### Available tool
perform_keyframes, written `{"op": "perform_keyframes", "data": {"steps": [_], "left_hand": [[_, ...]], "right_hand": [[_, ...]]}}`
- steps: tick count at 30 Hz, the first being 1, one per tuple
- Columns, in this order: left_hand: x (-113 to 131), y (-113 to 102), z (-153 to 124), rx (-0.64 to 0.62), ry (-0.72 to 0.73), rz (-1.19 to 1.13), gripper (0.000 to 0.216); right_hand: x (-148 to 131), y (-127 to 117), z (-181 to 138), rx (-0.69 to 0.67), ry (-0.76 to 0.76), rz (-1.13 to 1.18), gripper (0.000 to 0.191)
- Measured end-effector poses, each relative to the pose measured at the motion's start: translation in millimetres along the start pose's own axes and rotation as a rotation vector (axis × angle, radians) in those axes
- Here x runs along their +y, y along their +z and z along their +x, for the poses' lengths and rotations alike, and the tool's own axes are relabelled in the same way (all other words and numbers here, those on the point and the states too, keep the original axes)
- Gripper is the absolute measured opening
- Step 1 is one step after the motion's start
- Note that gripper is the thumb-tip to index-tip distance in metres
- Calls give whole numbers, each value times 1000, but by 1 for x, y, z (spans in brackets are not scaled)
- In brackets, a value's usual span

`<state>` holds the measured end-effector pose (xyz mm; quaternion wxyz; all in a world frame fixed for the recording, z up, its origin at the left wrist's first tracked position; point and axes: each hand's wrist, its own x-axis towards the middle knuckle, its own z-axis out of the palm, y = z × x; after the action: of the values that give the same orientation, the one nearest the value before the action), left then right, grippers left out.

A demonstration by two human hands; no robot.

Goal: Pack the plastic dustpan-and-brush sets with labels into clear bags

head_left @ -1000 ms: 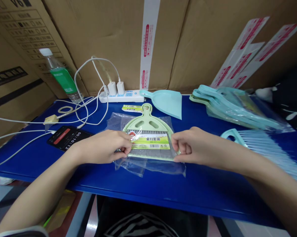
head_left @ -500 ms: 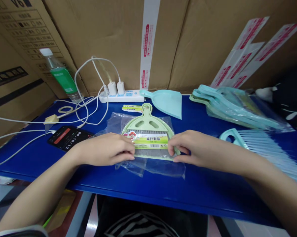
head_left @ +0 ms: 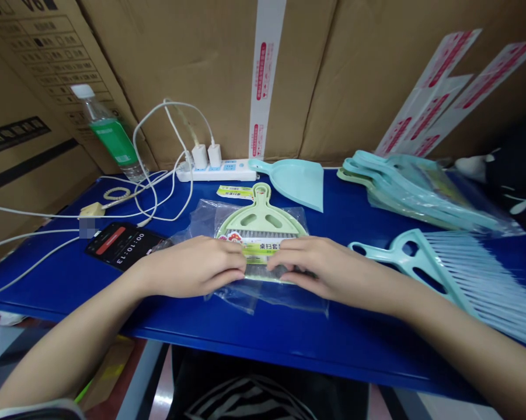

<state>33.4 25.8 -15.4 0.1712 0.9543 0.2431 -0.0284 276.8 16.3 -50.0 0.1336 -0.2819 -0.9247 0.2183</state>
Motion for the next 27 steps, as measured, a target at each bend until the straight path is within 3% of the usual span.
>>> {"op": "perform_keyframes", "data": {"steps": [12, 17, 20, 27], "left_hand": [[5, -5, -1, -78, -49, -65, 18], [4, -4, -3, -71, -25, -32, 2], [2, -3, -5, -46, -7, -7, 14], [-3, -5, -9, 19, -12, 4, 16]], "right_hand": [[-3, -3, 1, -76, -27, -34, 29], [-1, -3, 0, -77, -46, -40, 30], [0, -3, 0, -64, -67, -19, 29], [-7, -6, -1, -58, 5, 1, 35]]}}
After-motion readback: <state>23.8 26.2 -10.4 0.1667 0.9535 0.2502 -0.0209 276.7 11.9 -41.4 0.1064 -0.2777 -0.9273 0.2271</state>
